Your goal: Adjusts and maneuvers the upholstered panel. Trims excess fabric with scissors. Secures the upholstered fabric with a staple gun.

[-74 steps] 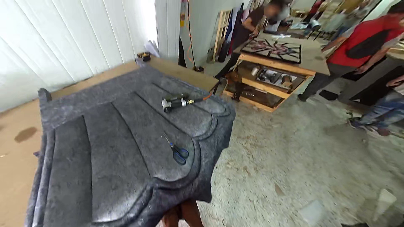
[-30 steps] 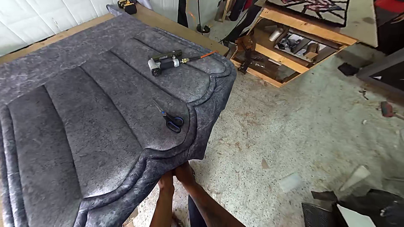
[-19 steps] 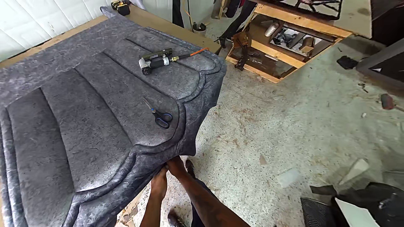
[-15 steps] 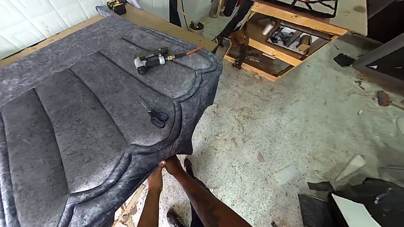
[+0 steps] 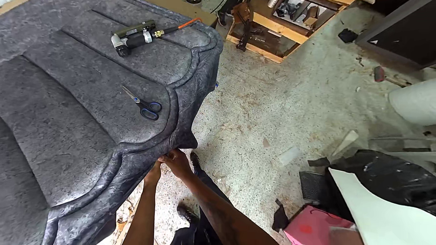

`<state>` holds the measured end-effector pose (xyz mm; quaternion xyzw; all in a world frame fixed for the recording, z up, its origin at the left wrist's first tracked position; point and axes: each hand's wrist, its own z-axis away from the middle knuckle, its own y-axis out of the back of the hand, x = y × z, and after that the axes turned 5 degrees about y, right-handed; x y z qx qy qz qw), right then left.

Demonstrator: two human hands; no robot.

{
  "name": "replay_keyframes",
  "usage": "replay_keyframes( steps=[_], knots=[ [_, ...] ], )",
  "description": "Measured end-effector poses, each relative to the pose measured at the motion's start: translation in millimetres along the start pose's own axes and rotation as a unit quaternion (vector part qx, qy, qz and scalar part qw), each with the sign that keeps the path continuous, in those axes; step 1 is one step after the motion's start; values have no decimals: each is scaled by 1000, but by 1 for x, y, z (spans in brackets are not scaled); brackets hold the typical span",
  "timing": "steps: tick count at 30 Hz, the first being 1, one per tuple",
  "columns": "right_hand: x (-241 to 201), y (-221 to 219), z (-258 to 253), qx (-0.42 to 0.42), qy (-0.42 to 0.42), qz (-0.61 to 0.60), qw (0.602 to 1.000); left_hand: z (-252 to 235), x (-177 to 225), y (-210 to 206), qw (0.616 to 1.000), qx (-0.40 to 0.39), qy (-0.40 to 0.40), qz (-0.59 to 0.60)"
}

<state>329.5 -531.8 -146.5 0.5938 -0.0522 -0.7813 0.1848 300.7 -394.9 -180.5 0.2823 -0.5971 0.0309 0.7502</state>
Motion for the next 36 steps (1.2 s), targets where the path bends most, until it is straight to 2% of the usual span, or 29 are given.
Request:
replay_keyframes(
  steps=[4, 8, 9, 11, 13, 15, 16, 17, 19, 21, 22, 23, 25, 27, 29, 31, 32, 33, 34, 36],
  knots=[
    [-4, 5, -9, -12, -46, 31, 998, -8, -1, 6, 993, -33, -13, -116],
    [-3, 8, -15, -28, -77, 26, 996, -14, -8, 7, 982, -53, -11, -180],
    [-2, 11, -14, -54, -80, 42, 994, -12, -9, 7, 978, -62, -9, -201],
    [-11, 29, -7, -170, -65, 120, 976, -8, -8, 10, 977, -109, 9, -185],
    [-42, 62, -2, -299, -19, 184, 936, -14, -13, 7, 991, -109, 5, -81],
    [-100, 104, -7, -367, 41, 149, 917, -15, -18, 6, 987, -98, 7, -126],
    [-137, 122, -19, -362, 88, 125, 919, -13, -19, 6, 979, -93, 14, -180],
    [-173, 137, -39, -330, 140, 123, 925, -11, -18, 6, 972, -95, 31, -215],
    [-228, 149, -103, -203, 246, 187, 929, -9, -9, 6, 957, -110, 85, -255],
    [-260, 142, -200, -71, 349, 261, 897, -11, 15, 3, 958, -111, 159, -213],
    [-269, 135, -255, -38, 386, 299, 872, -13, 30, 2, 955, -117, 195, -191],
    [-274, 128, -307, -29, 407, 337, 848, -15, 42, 2, 947, -126, 228, -187],
    [-273, 119, -396, -39, 425, 415, 803, -20, 53, 3, 912, -173, 268, -260],
    [-263, 120, -443, -72, 432, 476, 763, -16, 23, 3, 877, -216, 266, -338],
    [-265, 124, -446, -96, 438, 522, 726, -19, -2, 0, 887, -195, 231, -348],
    [-271, 135, -424, -118, 444, 554, 694, -19, 3, -1, 898, -166, 188, -362],
    [-264, 149, -400, -124, 445, 550, 696, -16, 12, 0, 893, -168, 149, -390],
    [-258, 171, -370, -115, 443, 533, 711, -16, 19, 1, 885, -184, 126, -409],
    [-254, 197, -334, -96, 434, 507, 739, -16, 19, 1, 893, -184, 105, -396],
    [-245, 255, -248, -42, 388, 437, 810, -17, -3, 0, 946, -136, 57, -288]
  ],
)
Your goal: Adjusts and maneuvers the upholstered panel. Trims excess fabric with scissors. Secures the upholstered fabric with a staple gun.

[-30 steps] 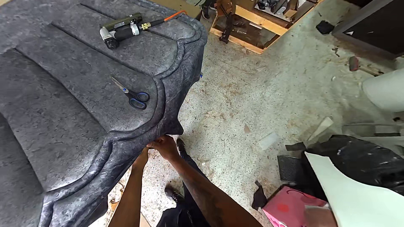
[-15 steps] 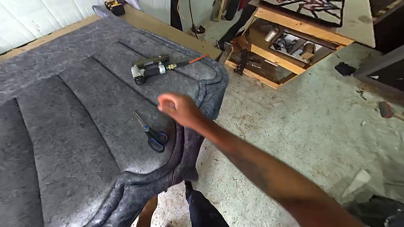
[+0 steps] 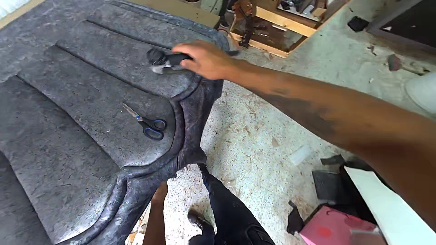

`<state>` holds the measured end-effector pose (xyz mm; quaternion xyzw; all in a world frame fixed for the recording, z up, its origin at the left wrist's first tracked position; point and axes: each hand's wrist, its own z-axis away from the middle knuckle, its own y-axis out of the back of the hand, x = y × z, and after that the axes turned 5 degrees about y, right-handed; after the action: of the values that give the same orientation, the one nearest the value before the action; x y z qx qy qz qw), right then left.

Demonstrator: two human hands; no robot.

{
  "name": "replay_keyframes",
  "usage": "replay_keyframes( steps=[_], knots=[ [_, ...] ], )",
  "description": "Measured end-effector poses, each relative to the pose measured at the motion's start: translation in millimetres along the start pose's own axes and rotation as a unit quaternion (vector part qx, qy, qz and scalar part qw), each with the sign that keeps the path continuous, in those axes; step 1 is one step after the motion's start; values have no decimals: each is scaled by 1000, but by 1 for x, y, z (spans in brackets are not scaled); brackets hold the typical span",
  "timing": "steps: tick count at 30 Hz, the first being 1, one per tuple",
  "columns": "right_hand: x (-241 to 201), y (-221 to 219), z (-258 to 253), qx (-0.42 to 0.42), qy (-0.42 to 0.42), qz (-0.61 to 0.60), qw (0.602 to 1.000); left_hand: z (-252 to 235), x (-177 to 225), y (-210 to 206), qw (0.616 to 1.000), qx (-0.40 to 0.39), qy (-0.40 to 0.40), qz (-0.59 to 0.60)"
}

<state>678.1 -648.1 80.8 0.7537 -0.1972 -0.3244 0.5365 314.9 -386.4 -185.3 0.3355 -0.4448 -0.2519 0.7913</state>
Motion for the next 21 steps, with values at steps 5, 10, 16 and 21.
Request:
replay_keyframes(
  steps=[5, 10, 16, 21],
  knots=[
    [-26, 64, 261, 91, -306, -175, 931, -9, -16, -4, 998, -34, -19, -45],
    [-118, -87, 429, 64, -508, -436, 741, -18, -29, -5, 994, -100, 10, -33],
    [-251, -251, 377, 45, -508, -719, 472, -7, 10, 17, 985, -137, 82, -62],
    [-277, -308, 308, -70, -464, -759, 450, -19, 13, 4, 971, -161, 115, -131]
  ],
)
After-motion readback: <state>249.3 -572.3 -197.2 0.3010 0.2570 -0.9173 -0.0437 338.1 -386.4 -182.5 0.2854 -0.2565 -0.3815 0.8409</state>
